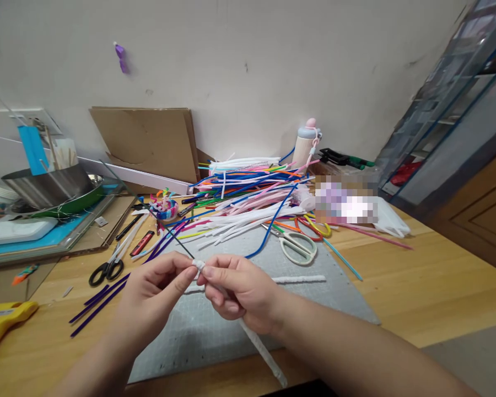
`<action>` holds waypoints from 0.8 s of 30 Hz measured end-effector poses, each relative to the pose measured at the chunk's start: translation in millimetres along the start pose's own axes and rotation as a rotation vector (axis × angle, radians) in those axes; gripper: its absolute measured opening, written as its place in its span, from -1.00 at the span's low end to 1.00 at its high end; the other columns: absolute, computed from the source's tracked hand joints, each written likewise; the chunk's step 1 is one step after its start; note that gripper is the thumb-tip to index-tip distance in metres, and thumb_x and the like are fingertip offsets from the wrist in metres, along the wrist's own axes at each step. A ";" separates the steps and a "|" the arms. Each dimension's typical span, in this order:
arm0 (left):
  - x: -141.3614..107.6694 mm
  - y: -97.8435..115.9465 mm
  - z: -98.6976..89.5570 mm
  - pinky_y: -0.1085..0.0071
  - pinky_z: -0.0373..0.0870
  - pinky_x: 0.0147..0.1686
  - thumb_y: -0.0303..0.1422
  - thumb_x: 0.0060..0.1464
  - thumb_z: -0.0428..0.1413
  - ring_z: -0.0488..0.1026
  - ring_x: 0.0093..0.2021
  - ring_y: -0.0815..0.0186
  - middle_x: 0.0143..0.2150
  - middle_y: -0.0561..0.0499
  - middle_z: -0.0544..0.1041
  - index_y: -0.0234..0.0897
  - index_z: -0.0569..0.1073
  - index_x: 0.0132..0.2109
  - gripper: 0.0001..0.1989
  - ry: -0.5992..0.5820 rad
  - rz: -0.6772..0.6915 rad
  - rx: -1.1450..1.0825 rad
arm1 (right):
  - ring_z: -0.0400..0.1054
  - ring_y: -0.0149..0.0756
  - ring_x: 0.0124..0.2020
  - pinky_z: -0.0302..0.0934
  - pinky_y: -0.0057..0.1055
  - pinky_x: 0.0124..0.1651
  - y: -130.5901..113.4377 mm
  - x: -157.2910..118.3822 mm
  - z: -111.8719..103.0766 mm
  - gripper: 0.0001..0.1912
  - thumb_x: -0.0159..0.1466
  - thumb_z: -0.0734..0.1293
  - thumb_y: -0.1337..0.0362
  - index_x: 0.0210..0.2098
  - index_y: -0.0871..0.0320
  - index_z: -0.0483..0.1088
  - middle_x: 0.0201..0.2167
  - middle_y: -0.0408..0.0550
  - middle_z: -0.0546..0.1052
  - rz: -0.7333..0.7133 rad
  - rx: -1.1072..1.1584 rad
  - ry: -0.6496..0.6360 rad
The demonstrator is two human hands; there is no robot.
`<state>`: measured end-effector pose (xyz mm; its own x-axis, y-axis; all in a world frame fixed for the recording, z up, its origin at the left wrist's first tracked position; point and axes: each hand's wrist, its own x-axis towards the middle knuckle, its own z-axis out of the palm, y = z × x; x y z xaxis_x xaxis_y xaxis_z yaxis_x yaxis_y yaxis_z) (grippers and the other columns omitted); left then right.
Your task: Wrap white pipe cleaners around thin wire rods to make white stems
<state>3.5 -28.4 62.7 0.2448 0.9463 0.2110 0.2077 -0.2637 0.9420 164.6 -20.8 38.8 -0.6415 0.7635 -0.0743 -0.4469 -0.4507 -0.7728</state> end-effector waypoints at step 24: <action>-4.5 -13.3 -8.8 0.56 0.22 -0.64 -0.28 -0.04 0.19 0.30 -0.63 0.45 -0.62 0.02 0.48 -0.32 0.43 -0.53 -0.78 -0.054 -0.170 -0.225 | 0.09 -0.56 -0.83 -0.05 -0.62 -0.81 3.1 4.4 -10.3 -0.61 0.28 0.16 0.02 -0.28 0.27 0.33 -0.64 -0.19 0.38 0.284 0.091 -0.279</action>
<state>-8.7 -27.4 51.4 0.2761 0.9605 0.0360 0.0359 -0.0477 0.9982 166.8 -14.1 29.6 -0.8863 0.4537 -0.0929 -0.2732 -0.6741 -0.6862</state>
